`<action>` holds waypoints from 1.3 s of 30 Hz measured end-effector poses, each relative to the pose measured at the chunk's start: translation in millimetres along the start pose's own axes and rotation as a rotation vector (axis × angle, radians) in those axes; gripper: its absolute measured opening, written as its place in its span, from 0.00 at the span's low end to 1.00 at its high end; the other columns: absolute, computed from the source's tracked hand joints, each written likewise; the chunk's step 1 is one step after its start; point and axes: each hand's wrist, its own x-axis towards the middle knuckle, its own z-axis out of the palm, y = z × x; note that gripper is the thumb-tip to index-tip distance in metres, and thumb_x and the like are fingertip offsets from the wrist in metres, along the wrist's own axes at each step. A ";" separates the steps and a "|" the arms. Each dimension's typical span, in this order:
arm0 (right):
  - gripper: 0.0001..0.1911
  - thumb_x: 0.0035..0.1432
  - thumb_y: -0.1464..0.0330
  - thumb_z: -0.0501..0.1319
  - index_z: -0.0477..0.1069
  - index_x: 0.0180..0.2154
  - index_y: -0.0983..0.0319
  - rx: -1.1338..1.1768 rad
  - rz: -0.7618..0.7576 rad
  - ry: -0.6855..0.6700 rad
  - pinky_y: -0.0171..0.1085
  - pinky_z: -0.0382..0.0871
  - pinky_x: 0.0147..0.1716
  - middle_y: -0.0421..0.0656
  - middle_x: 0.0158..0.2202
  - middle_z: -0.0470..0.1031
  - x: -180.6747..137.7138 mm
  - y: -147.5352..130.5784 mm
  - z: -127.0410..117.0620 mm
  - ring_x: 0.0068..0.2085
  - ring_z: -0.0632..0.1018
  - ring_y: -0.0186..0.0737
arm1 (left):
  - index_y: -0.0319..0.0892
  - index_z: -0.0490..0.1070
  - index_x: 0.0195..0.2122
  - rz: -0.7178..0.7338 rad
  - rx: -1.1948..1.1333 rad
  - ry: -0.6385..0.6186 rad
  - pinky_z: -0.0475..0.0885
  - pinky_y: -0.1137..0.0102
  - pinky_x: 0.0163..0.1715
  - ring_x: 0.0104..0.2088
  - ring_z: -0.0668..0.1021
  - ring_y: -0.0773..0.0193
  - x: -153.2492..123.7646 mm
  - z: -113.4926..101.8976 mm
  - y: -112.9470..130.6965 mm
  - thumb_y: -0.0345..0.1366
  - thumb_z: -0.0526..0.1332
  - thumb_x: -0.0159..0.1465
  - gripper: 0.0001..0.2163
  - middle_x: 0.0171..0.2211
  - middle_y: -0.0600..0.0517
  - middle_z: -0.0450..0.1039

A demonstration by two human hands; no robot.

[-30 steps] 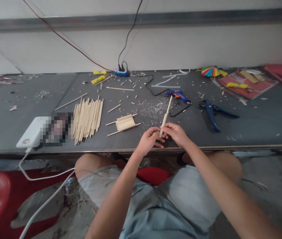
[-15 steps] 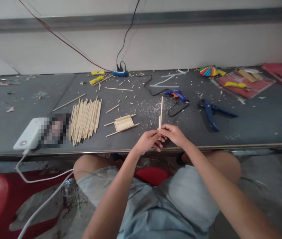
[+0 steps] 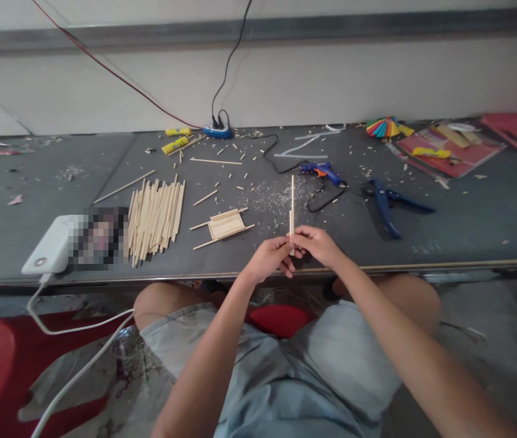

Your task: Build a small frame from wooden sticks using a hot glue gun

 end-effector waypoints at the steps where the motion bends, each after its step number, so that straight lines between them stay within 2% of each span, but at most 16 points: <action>1: 0.14 0.53 0.58 0.62 0.71 0.34 0.64 0.003 0.000 0.001 0.31 0.60 0.22 0.36 0.20 0.69 -0.1 0.1 0.0 0.21 0.68 0.29 | 0.36 0.68 0.33 0.001 -0.001 -0.001 0.74 0.74 0.17 0.20 0.74 0.72 0.1 -0.2 -0.3 0.41 0.57 0.61 0.11 0.37 0.46 0.72; 17: 0.15 0.52 0.58 0.62 0.71 0.34 0.63 -0.008 -0.004 0.002 0.32 0.60 0.22 0.36 0.20 0.69 0.4 0.1 0.6 0.21 0.68 0.30 | 0.36 0.68 0.32 0.005 0.008 0.016 0.73 0.74 0.16 0.19 0.74 0.72 0.3 1.2 -0.1 0.39 0.56 0.62 0.10 0.32 0.50 0.70; 27: 0.15 0.51 0.59 0.62 0.72 0.36 0.63 0.019 -0.008 0.049 0.33 0.62 0.23 0.37 0.22 0.69 -0.8 -1.8 0.7 0.22 0.69 0.30 | 0.37 0.69 0.33 0.018 0.062 0.069 0.70 0.76 0.13 0.18 0.72 0.73 -0.8 6.9 1.5 0.40 0.56 0.61 0.11 0.31 0.50 0.72; 32: 0.14 0.51 0.60 0.63 0.74 0.37 0.64 -0.024 -0.018 0.095 0.33 0.63 0.25 0.39 0.25 0.71 3.7 -23.4 -6.7 0.24 0.68 0.31 | 0.37 0.70 0.34 0.017 0.068 0.086 0.73 0.74 0.19 0.24 0.75 0.69 0.3 11.3 3.0 0.40 0.57 0.61 0.10 0.30 0.49 0.73; 35: 0.13 0.50 0.60 0.64 0.75 0.34 0.63 -0.121 -0.012 0.081 0.33 0.64 0.26 0.40 0.27 0.73 7.4 -45.3 -12.1 0.26 0.69 0.32 | 0.38 0.71 0.33 0.060 0.067 0.114 0.76 0.70 0.32 0.32 0.76 0.66 2.5 14.9 10.9 0.40 0.58 0.60 0.09 0.31 0.50 0.73; 37: 0.14 0.51 0.59 0.63 0.75 0.34 0.63 -0.141 0.006 0.043 0.33 0.65 0.26 0.41 0.26 0.73 9.5 -60.5 -15.2 0.26 0.70 0.33 | 0.38 0.72 0.33 0.101 0.050 0.115 0.74 0.68 0.40 0.36 0.76 0.66 3.5 18.5 21.1 0.38 0.59 0.60 0.08 0.34 0.51 0.74; 39: 0.14 0.51 0.59 0.64 0.75 0.34 0.62 -0.110 0.020 -0.002 0.33 0.64 0.24 0.40 0.25 0.72 11.2 -74.9 -17.9 0.24 0.69 0.32 | 0.38 0.72 0.35 0.145 -0.014 0.097 0.73 0.66 0.42 0.38 0.76 0.64 3.4 23.0 34.1 0.37 0.59 0.60 0.08 0.37 0.50 0.74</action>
